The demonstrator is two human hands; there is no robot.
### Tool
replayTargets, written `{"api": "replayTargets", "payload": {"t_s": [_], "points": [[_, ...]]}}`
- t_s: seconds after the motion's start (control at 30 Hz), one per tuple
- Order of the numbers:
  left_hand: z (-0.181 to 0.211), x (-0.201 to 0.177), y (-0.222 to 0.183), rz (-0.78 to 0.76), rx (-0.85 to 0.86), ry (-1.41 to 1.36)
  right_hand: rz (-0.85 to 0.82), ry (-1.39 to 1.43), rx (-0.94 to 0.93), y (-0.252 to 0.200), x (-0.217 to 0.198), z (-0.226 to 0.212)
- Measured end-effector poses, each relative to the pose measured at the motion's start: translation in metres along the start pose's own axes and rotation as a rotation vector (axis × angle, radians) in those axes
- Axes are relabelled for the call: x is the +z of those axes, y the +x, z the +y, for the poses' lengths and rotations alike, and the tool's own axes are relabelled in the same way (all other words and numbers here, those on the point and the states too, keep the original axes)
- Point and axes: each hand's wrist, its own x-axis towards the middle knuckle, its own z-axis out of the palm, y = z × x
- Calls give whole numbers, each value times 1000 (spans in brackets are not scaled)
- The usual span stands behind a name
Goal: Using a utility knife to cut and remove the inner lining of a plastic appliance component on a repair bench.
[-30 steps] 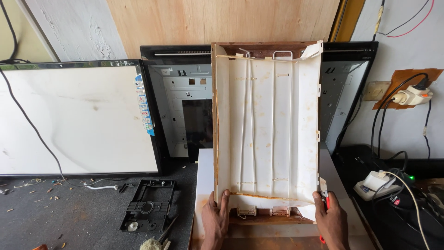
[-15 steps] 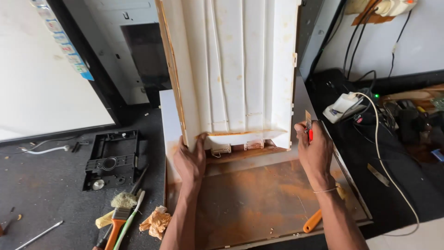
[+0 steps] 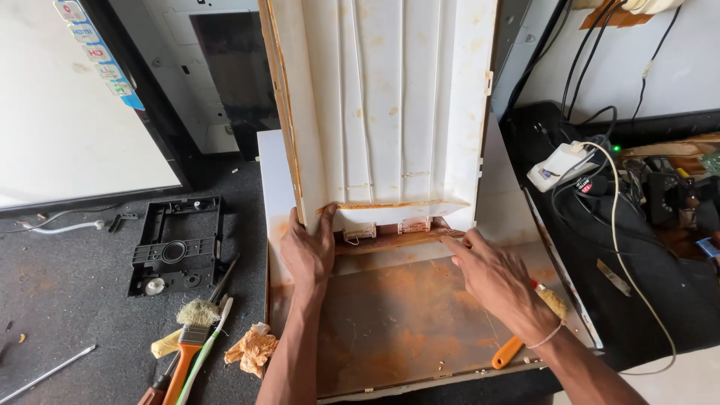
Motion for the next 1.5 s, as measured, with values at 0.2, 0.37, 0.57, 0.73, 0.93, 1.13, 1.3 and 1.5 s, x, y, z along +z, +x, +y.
{"api": "replayTargets", "payload": {"t_s": [0.2, 0.37, 0.57, 0.73, 0.93, 1.13, 1.3, 1.5], "points": [[-17, 5, 11, -47, 7, 28, -5, -169, -112, 7, 1, 7], [-8, -2, 9, -58, 10, 19, 17, -344, -115, 15, -2, 12], [-7, -1, 10, -74, -18, 28, 53, -364, -149, 14, 1, 13], [-10, 4, 13, -73, -14, 42, 40, -340, -146, 14, 2, 14], [-9, 7, 10, -67, -8, 91, 46, -377, -188, 13, 13, 23], [-12, 6, 6, -78, -28, 123, 11, -329, -156, 9, 9, 19], [-18, 14, 10, -70, 7, 162, 23, -318, -162, 9, 7, 14], [-18, 12, 9, -73, 24, 136, 115, -337, -226, 11, 4, 13]]}}
